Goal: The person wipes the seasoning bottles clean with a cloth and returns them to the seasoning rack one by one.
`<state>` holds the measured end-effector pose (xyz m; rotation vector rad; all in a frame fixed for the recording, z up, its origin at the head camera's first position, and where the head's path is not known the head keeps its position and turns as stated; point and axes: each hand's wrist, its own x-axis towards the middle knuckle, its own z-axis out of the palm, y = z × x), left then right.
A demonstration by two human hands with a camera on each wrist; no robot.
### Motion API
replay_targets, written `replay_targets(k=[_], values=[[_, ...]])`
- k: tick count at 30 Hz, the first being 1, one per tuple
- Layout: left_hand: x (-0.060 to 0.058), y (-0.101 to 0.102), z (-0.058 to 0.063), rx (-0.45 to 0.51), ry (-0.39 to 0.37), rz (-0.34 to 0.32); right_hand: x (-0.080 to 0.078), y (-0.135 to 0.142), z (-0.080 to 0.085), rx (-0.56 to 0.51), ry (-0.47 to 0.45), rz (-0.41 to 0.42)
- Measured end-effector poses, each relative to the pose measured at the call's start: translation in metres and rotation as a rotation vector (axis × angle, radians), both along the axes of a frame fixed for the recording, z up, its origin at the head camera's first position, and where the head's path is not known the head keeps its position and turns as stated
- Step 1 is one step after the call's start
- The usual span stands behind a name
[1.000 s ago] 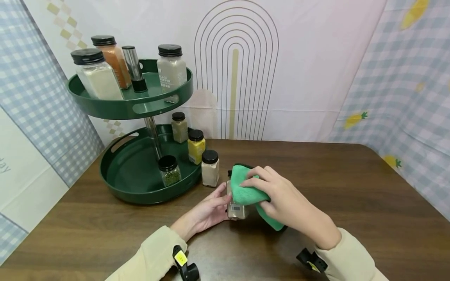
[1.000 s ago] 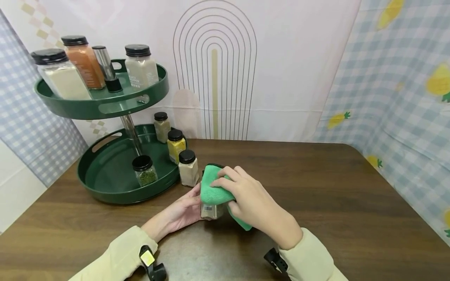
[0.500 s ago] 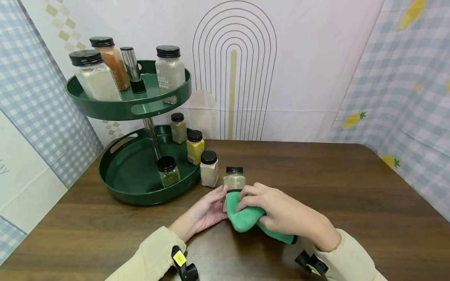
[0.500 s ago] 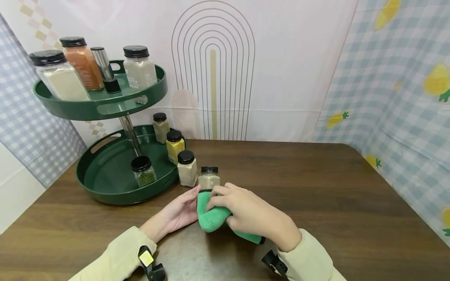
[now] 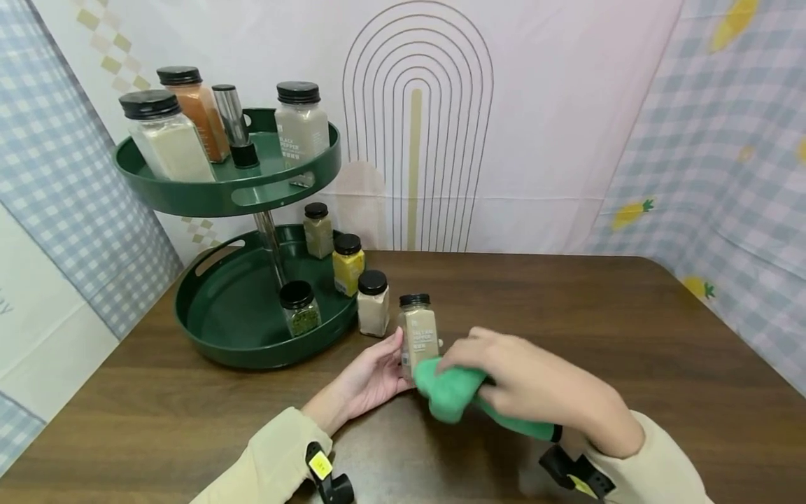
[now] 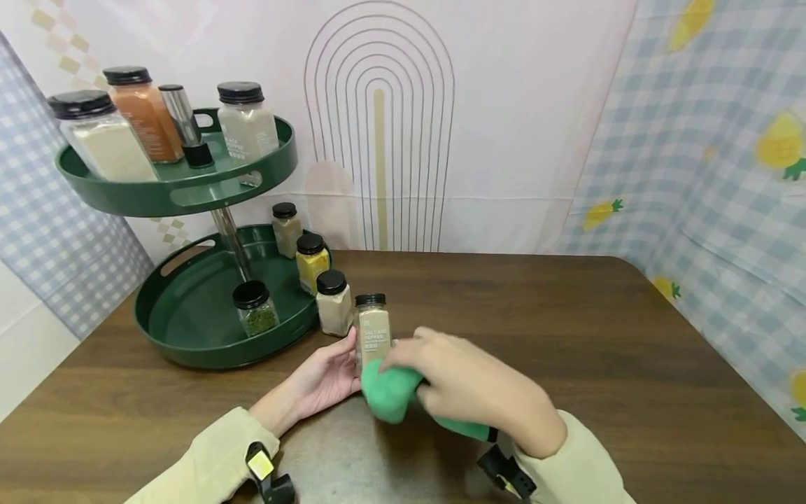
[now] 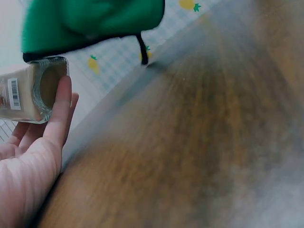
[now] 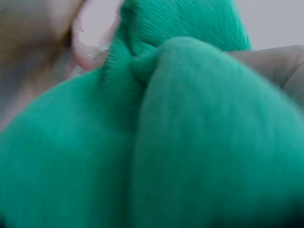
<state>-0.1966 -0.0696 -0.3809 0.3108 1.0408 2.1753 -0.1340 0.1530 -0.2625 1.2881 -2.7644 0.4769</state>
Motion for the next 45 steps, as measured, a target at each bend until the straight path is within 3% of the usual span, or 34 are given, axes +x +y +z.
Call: replay_targets(k=[3,6,9,13,21,29,35,39,45], values=[[-0.001,0.000,-0.001,0.024,0.012,-0.048,-0.002,0.006,0.006,-0.098,0.115,-0.161],[-0.001,-0.001,-0.001,0.027,0.028,-0.088,-0.008,0.006,0.004,-0.186,0.249,-0.265],[0.000,-0.002,-0.002,0.034,0.042,-0.126,-0.015,0.001,-0.004,-0.258,0.354,-0.302],[0.002,-0.003,-0.002,0.026,0.075,-0.145,-0.019,-0.010,-0.017,-0.291,0.414,-0.265],[0.002,-0.001,-0.001,0.034,0.053,-0.060,-0.016,-0.017,-0.027,-0.217,0.408,-0.124],[0.000,0.001,-0.001,0.022,0.020,0.018,-0.013,-0.013,-0.027,-0.055,0.221,-0.073],[0.001,0.002,0.001,-0.042,0.060,0.019,-0.009,-0.003,-0.012,0.041,0.137,-0.052],[0.000,0.001,0.001,-0.034,0.042,-0.034,-0.007,0.008,0.002,0.008,0.214,-0.144],[-0.005,-0.002,0.002,0.014,-0.016,-0.155,-0.013,0.009,0.003,-0.178,0.335,-0.313]])
